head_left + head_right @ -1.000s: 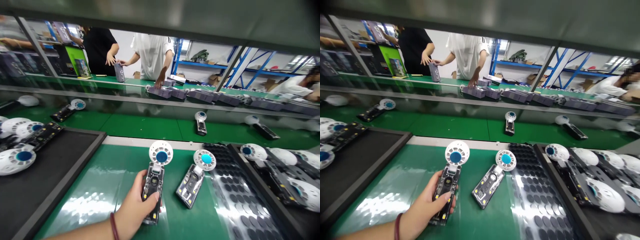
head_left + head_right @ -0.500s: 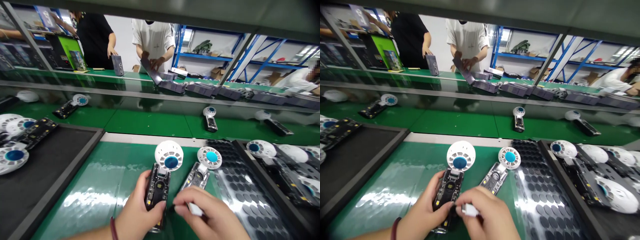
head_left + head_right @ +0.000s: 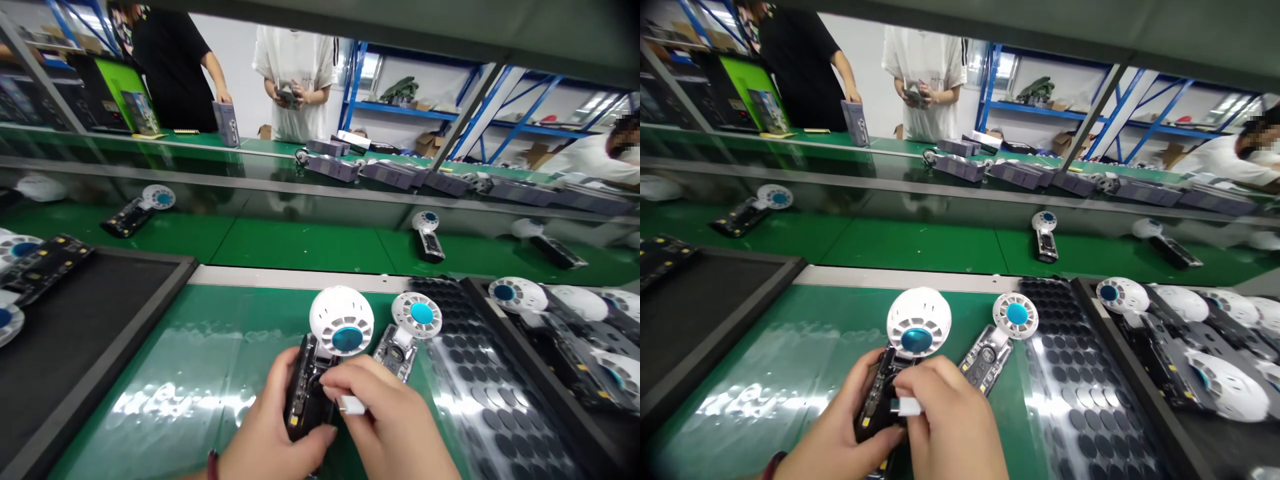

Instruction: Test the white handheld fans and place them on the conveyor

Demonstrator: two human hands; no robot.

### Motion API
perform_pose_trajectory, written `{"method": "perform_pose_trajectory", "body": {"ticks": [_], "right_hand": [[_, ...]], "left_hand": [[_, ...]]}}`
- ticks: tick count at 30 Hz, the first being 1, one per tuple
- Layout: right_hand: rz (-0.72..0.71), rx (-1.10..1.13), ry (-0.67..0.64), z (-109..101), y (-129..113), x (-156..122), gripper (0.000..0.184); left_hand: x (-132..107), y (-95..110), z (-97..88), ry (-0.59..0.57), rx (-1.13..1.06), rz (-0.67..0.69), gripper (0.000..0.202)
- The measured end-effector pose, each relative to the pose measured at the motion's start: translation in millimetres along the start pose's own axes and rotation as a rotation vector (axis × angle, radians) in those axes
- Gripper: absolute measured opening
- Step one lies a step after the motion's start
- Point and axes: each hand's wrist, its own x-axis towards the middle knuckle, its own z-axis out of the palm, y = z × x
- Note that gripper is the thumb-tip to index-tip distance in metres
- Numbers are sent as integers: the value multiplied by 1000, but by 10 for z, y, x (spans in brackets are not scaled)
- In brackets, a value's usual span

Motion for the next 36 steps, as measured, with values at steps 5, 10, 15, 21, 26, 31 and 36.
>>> {"method": "perform_pose_trajectory", "body": {"ticks": [5, 10, 15, 21, 26, 31, 36], "right_hand": [[-49, -75, -32, -3, 9, -9, 30], [-138, -226, -37, 8, 18, -24, 33], [-159, -186, -52, 10, 62, -19, 35], [-154, -138, 22, 47, 108, -16, 23], [-135, -153, 35, 69, 99, -26, 22], [51, -168, 56, 89, 24, -6, 10], [116, -55, 88, 101, -25, -46, 8]], "left_hand": [[-6, 27, 11, 9, 3, -7, 59], [-11, 25, -9, -32, 9, -25, 60], [-6, -10, -27, -57, 44, -17, 59], [4, -89, -60, -62, 78, 5, 62], [-2, -47, -31, -43, 63, 18, 56], [-8, 38, 6, -11, 51, -8, 50], [-3, 20, -85, -93, -44, -14, 46]]}}
